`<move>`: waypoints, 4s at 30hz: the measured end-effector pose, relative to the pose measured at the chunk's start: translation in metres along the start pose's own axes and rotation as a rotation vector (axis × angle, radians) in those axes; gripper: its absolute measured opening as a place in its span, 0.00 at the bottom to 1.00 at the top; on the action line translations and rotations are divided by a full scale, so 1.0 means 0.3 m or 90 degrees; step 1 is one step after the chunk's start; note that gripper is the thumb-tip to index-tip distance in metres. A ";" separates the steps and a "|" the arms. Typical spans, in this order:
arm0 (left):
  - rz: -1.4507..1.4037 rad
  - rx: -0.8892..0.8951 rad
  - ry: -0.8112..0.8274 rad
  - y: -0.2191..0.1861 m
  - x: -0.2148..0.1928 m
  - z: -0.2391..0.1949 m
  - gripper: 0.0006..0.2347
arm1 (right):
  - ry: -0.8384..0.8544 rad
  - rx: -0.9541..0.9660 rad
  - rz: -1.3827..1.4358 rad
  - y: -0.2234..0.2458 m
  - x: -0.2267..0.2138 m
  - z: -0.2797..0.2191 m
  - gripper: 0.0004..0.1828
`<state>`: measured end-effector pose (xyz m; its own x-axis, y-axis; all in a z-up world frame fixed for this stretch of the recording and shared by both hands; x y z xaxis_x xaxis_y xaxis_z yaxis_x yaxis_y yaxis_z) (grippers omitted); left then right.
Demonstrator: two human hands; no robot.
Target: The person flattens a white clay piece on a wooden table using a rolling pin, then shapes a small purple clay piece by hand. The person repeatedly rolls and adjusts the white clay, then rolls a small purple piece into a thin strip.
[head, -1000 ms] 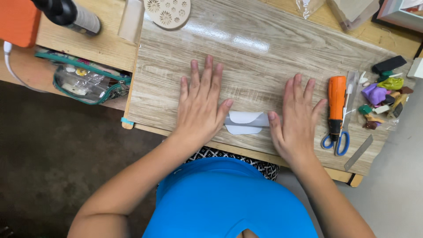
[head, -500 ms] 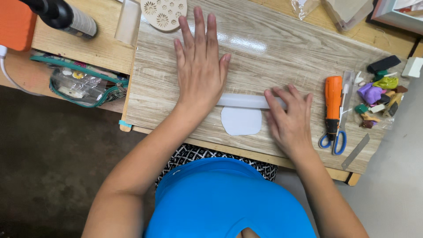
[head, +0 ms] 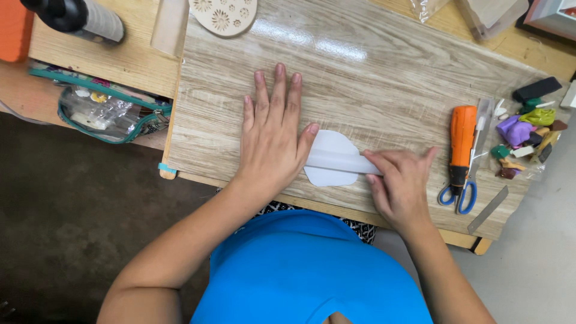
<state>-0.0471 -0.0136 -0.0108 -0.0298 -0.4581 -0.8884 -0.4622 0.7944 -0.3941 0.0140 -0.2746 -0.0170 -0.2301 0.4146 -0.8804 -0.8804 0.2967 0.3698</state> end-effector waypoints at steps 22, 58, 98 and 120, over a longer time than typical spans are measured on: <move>-0.002 0.022 0.017 -0.043 0.013 0.029 0.31 | 0.129 0.302 -0.065 0.027 0.040 0.179 0.38; 0.110 0.031 -0.079 -0.029 0.007 0.000 0.31 | 0.131 0.311 -0.095 0.071 0.035 0.204 0.42; 0.120 0.018 -0.108 0.020 0.074 -0.147 0.32 | 0.127 0.291 -0.130 0.134 0.088 0.075 0.39; 0.299 -0.025 -0.034 -0.083 -0.108 0.038 0.32 | 0.072 0.300 -0.117 0.032 0.043 0.244 0.38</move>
<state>-0.0244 -0.0141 0.0252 -0.1982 -0.0314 -0.9797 -0.4429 0.8945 0.0610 0.0328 -0.2035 -0.0030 -0.1550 0.2317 -0.9604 -0.6344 0.7218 0.2766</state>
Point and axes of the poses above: each hand's wrist, its own z-axis towards the middle knuckle, its own x-axis out of the palm, y = z × x, the point moved 1 cm from there along z, towards the middle knuckle, and after that the axes turned 12 degrees about -x, right-handed, at the moved point
